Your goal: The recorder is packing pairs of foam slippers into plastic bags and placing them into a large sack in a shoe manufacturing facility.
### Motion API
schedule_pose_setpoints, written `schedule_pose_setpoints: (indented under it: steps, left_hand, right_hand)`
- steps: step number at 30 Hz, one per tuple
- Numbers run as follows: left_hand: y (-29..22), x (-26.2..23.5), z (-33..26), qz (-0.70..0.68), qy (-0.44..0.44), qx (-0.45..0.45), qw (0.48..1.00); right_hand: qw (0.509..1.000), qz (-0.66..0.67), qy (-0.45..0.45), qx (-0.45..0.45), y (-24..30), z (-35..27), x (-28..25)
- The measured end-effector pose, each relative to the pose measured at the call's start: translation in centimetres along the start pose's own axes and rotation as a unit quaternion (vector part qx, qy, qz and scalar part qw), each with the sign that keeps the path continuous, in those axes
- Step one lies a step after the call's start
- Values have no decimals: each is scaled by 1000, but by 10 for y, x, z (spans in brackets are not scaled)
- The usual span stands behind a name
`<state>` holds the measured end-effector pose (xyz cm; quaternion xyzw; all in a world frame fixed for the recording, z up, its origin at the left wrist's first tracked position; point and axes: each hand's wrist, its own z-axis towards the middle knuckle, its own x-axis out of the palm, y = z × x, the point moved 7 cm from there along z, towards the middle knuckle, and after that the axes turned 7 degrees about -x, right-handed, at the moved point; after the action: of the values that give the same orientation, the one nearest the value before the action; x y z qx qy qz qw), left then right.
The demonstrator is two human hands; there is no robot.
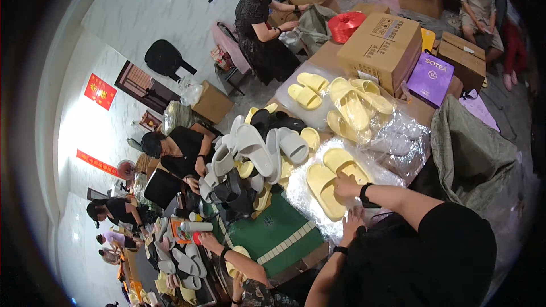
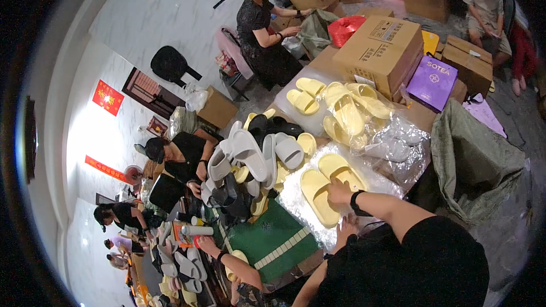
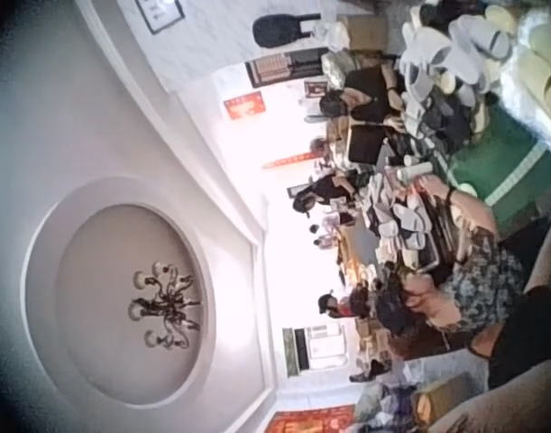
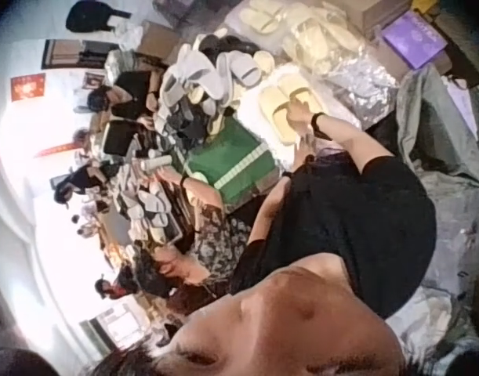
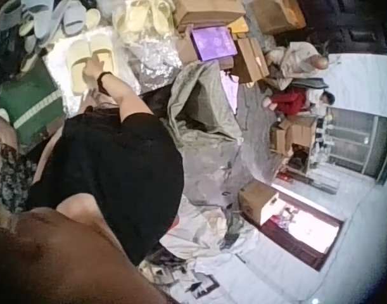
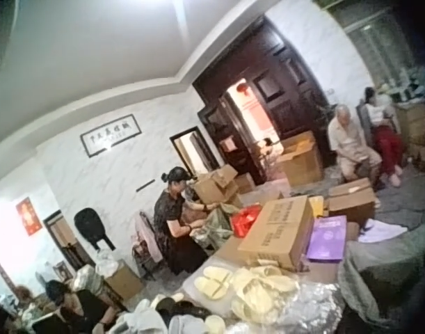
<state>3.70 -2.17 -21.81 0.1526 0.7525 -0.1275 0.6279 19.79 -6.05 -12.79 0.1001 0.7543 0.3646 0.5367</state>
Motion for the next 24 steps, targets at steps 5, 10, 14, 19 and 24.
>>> schedule_pose_setpoints:
  steps: [5, 10, 14, 19, 24]
  left_hand:
    - [9, -34, 5, -58, 60, -56, 995]
    - [31, -101, -4, -118, -140, -179, 967]
    - [43, -93, -15, -131, -131, -172, 968]
    - [26, -117, -18, -118, -17, -81, 989]
    - [20, -78, -28, -206, 18, -170, 964]
  right_hand:
    - [958, 204, -87, -182, 7, -22, -48]
    - [916, 350, 120, -153, -6, -82, -105]
    - [857, 411, 309, -20, 0, -135, -117]
    - [775, 435, 457, 26, -87, -172, -58]
    - [729, 519, 438, 82, -95, -168, -60]
